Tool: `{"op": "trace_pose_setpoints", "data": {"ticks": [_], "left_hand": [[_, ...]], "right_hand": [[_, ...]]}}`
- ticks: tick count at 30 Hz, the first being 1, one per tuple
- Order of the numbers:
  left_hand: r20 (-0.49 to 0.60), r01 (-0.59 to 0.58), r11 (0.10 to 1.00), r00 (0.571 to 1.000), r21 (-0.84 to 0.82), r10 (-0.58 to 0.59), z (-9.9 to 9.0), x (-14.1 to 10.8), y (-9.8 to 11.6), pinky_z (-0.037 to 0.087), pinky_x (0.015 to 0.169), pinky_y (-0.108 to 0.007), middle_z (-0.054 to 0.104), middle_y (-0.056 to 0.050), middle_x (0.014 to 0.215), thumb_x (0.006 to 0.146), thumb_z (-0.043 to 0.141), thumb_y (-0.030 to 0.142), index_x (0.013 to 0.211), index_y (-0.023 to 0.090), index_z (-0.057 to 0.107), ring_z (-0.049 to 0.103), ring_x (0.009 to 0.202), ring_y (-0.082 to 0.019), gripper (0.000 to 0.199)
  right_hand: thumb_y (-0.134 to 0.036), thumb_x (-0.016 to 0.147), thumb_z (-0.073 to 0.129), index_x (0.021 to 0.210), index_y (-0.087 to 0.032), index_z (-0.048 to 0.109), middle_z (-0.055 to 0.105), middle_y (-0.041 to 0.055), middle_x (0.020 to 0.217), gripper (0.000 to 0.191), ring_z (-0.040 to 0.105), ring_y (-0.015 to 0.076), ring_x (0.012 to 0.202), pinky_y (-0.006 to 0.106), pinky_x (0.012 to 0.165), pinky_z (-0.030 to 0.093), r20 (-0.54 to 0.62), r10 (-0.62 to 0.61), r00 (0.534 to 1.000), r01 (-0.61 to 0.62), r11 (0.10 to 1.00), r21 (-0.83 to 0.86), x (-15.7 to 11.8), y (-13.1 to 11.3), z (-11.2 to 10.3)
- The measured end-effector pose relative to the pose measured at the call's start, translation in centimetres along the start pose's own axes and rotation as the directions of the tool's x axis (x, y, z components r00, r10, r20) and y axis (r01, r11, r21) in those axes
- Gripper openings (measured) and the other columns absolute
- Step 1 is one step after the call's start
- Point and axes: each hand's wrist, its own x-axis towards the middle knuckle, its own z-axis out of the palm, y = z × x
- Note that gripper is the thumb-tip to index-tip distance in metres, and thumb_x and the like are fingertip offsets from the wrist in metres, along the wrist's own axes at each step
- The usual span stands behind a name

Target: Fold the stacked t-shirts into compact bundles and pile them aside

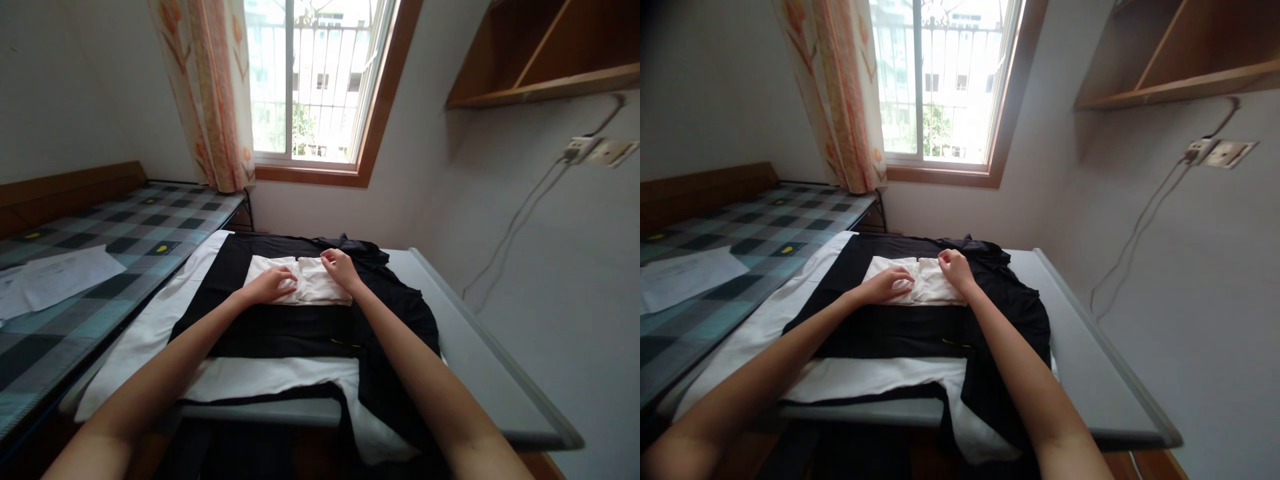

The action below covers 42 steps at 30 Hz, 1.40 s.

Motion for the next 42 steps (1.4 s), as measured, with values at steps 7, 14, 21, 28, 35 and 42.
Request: {"op": "trace_pose_setpoints", "data": {"ticks": [7,14,21,28,35,42], "left_hand": [[0.176,-0.088,0.988,0.982,0.124,0.065,0.4,1.4,3.2,0.047,0.085,-0.029,0.067,-0.007,0.103,0.085,0.062,0.022,0.105,0.020,0.072,0.064,0.091,-0.019,0.023],[0.196,-0.140,0.942,0.977,0.305,0.082,1.2,1.5,4.4,0.045,0.077,-0.029,0.064,-0.005,0.085,0.086,0.055,0.016,0.085,0.021,0.072,0.062,0.079,-0.019,0.017],[0.154,-0.177,0.931,0.979,0.320,0.133,1.9,0.7,3.2,0.042,0.077,-0.028,0.062,-0.003,0.084,0.086,0.055,0.016,0.086,0.021,0.068,0.060,0.077,-0.017,0.013],[0.107,-0.136,0.959,0.988,0.248,0.113,2.6,0.5,2.6,0.041,0.075,-0.027,0.062,-0.001,0.081,0.082,0.056,0.013,0.084,0.020,0.068,0.058,0.072,-0.014,0.013],[0.010,-0.093,0.992,0.996,0.087,0.093,2.4,0.0,2.6,0.044,0.072,-0.026,0.064,-0.003,0.084,0.092,0.053,0.027,0.087,0.020,0.070,0.059,0.073,-0.014,0.019],[-0.225,0.188,0.938,0.966,0.291,-0.124,3.0,-0.1,1.3,0.037,0.104,-0.047,0.059,-0.014,0.131,0.095,0.047,0.041,0.126,0.020,0.061,0.052,0.123,-0.029,0.040]], "right_hand": [[-0.046,0.095,0.044,0.132,-0.017,0.060,0.052,0.0153,0.142,0.050,0.045,0.0292,0.132,0.044,0.109,0.035,-0.024,0.055,0.998,-0.060,0.960,-0.274,-2.5,4.3,0.6],[-0.052,0.097,0.037,0.140,-0.029,0.053,0.040,0.0078,0.154,0.052,0.038,0.0319,0.138,0.048,0.111,0.032,0.138,0.113,0.984,-0.052,0.921,-0.387,-3.4,5.3,1.4],[-0.046,0.099,0.035,0.140,-0.023,0.054,0.030,0.0109,0.158,0.051,0.025,0.0344,0.145,0.052,0.113,0.026,0.137,0.038,0.990,0.028,0.893,-0.449,-3.6,3.9,0.7],[-0.050,0.099,0.035,0.140,-0.026,0.053,0.038,0.0085,0.154,0.051,0.026,0.0291,0.145,0.055,0.116,0.018,0.330,-0.053,0.943,0.176,0.918,-0.357,-3.8,2.7,1.3],[-0.053,0.100,0.015,0.129,-0.014,0.062,0.062,0.0153,0.132,0.067,0.053,0.0234,0.127,0.042,0.110,0.038,-0.228,-0.010,0.974,0.024,0.998,0.056,-2.8,5.8,-0.5],[-0.053,0.098,0.027,0.127,-0.015,0.064,0.060,0.0151,0.135,0.060,0.052,0.0259,0.129,0.045,0.110,0.037,-0.288,-0.006,0.958,-0.007,0.999,-0.045,-3.3,5.7,-0.6]]}}
